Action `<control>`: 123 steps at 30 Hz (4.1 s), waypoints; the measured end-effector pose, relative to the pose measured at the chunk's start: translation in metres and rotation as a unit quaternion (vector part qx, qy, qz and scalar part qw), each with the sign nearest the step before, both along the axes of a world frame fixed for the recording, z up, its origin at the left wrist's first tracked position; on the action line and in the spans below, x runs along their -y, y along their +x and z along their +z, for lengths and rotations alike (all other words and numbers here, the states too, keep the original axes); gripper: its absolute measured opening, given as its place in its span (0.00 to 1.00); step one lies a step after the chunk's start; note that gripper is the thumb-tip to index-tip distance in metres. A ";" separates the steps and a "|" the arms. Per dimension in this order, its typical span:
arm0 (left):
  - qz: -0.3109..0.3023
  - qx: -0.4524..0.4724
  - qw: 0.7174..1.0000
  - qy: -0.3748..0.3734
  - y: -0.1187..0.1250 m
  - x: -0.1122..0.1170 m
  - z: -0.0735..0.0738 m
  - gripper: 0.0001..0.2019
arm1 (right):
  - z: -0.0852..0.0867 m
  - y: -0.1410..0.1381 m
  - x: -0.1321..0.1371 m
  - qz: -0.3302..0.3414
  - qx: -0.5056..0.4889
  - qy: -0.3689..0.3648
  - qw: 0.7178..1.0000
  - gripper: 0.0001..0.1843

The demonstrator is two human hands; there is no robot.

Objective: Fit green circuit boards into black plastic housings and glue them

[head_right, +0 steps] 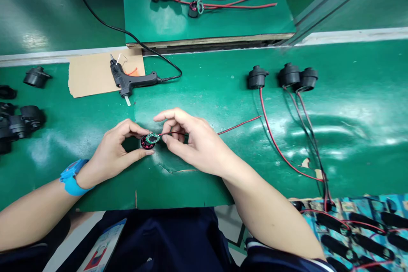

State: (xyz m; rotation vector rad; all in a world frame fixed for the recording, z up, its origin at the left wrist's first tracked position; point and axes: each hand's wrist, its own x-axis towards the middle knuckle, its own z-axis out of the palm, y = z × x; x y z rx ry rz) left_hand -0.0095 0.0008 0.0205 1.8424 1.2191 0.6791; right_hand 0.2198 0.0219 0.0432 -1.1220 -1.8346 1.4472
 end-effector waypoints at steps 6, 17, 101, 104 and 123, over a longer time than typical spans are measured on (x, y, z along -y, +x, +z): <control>0.001 0.026 0.999 0.043 0.002 0.003 -0.001 0.15 | 0.001 -0.002 0.002 0.026 -0.025 -0.011 0.999 0.21; -0.061 -0.036 0.990 0.120 0.005 0.006 -0.007 0.11 | -0.015 -0.013 0.002 0.033 -0.084 -0.139 0.986 0.24; -0.182 -0.220 0.907 0.308 0.150 -0.141 0.012 0.20 | 0.019 0.049 -0.012 -0.268 0.235 0.444 0.822 0.04; -0.012 -0.246 0.916 0.318 0.131 -0.181 0.031 0.17 | 0.020 0.048 -0.013 -0.273 0.207 0.431 0.835 0.05; 0.063 -0.101 0.959 0.257 0.116 -0.199 0.049 0.25 | 0.002 0.053 -0.032 -0.277 0.194 0.410 0.847 0.13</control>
